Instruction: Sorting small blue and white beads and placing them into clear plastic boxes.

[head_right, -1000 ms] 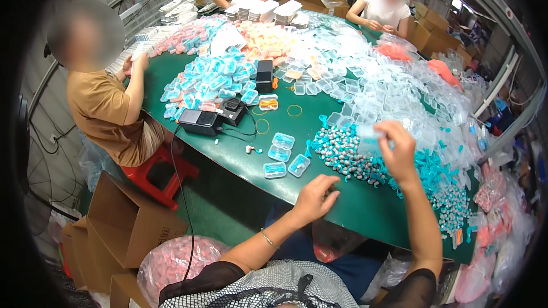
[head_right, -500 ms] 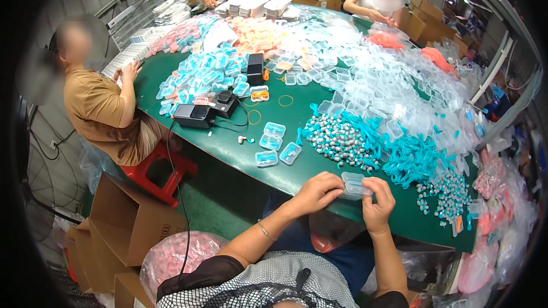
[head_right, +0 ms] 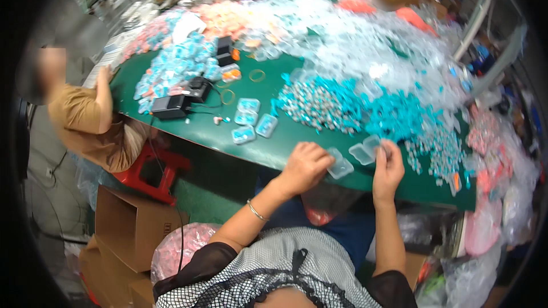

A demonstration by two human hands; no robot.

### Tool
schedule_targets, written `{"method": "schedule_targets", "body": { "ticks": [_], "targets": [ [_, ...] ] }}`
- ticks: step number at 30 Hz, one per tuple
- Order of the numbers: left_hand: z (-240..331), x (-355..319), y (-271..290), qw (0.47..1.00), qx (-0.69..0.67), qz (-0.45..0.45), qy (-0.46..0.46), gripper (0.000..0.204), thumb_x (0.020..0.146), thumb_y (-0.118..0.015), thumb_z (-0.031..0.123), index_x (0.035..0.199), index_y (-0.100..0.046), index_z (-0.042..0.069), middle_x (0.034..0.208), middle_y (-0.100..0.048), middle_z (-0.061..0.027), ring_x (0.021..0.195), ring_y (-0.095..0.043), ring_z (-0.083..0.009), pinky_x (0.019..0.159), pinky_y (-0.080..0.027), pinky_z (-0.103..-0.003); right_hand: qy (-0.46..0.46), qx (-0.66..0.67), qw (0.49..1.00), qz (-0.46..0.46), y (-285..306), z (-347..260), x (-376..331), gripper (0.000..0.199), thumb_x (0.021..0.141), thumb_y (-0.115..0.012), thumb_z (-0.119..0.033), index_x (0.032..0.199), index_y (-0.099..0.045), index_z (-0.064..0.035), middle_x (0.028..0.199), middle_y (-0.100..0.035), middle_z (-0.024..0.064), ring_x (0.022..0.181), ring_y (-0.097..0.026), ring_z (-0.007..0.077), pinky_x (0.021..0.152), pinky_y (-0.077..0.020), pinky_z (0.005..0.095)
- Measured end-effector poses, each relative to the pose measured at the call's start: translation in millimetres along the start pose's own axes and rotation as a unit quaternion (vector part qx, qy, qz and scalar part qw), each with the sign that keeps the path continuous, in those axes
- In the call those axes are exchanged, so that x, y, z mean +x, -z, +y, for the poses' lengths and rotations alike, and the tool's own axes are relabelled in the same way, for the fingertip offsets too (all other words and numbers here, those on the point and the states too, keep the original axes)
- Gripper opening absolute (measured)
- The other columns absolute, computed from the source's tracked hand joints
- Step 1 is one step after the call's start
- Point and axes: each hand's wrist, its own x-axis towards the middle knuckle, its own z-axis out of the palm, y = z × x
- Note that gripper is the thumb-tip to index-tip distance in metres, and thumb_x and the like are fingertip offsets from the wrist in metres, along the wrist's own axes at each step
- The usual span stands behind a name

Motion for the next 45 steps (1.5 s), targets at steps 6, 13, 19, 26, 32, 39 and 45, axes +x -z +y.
{"method": "schedule_targets", "body": {
  "ticks": [6,13,19,26,32,39,45],
  "targets": [
    [-3.6,1.4,12.8,0.998,-0.014,-0.063,0.007,0.03,0.071,-0.066,0.004,0.099,-0.066,0.011,0.099,-0.062,-0.0049,0.097,-0.058,-0.0266,0.085,-0.042,-0.042,-0.039,-0.059,0.995,-0.064,26.9,2.2,10.9,0.02,0.096,-0.058,-0.002,0.115,-0.062,0.0012,0.094,-0.064,0.0027,0.082,-0.059,0.0067,0.072,-0.0478,0.0221],
    [16.8,2.4,5.0,0.995,-0.064,-0.059,0.047,0.029,0.073,-0.074,0.016,0.099,-0.066,0.008,0.103,-0.062,-0.0083,0.1,-0.056,-0.0301,0.084,-0.045,-0.043,-0.052,-0.238,0.967,-0.073,40.9,2.9,-0.1,0.025,0.09,-0.064,-0.003,0.114,-0.065,-0.0013,0.094,-0.065,0.0064,0.07,-0.056,0.0076,0.064,-0.0468,0.024],
    [5.8,12.0,-1.5,0.988,-0.104,-0.088,0.074,0.03,0.075,-0.077,0.018,0.101,-0.069,0.005,0.106,-0.063,-0.0126,0.098,-0.058,-0.0324,0.085,-0.05,-0.042,0.093,-0.295,0.939,-0.151,40.7,-6.0,-2.9,0.025,0.083,-0.07,-0.008,0.108,-0.067,-0.0039,0.108,-0.064,0.0112,0.098,-0.061,0.0283,0.084,-0.0495,0.0381],
    [-30.7,24.1,-4.9,0.989,0.006,0.014,0.148,0.027,0.074,-0.074,0.007,0.101,-0.069,0.009,0.095,-0.064,-0.0103,0.094,-0.061,-0.0315,0.079,-0.051,-0.041,0.119,-0.332,0.919,-0.177,38.9,-5.8,-4.5,0.019,0.081,-0.071,-0.01,0.099,-0.069,-0.005,0.105,-0.065,0.0109,0.101,-0.059,0.0301,0.088,-0.048,0.0392],
    [-47.0,31.1,-7.4,0.981,0.106,-0.022,0.162,0.016,0.08,-0.073,0.009,0.095,-0.069,0.011,0.088,-0.063,-0.0082,0.079,-0.064,-0.0306,0.067,-0.051,-0.042,0.122,-0.323,0.924,-0.163,37.8,-0.8,-4.0,0.017,0.081,-0.071,-0.009,0.097,-0.07,-0.0051,0.103,-0.066,0.0103,0.1,-0.059,0.0298,0.087,-0.0481,0.0389],
    [-34.5,20.8,-5.5,0.971,0.0,-0.001,0.24,0.005,0.084,-0.068,0.012,0.087,-0.065,0.009,0.084,-0.063,-0.0104,0.073,-0.064,-0.0344,0.063,-0.051,-0.044,0.116,-0.325,0.926,-0.153,35.0,-2.2,-5.5,0.017,0.08,-0.071,-0.009,0.096,-0.07,-0.0055,0.103,-0.066,0.0099,0.1,-0.06,0.0292,0.086,-0.0485,0.0389],
    [-25.3,8.5,5.7,0.962,0.07,-0.03,0.262,0.01,0.081,-0.071,0.013,0.081,-0.063,0.006,0.077,-0.062,-0.0095,0.069,-0.063,-0.0302,0.061,-0.049,-0.04,0.123,-0.303,0.936,-0.131,29.5,-8.0,-6.5,0.015,0.081,-0.07,-0.008,0.096,-0.069,-0.0049,0.102,-0.066,0.0103,0.099,-0.06,0.0298,0.086,-0.0487,0.0389]
  ]
}}
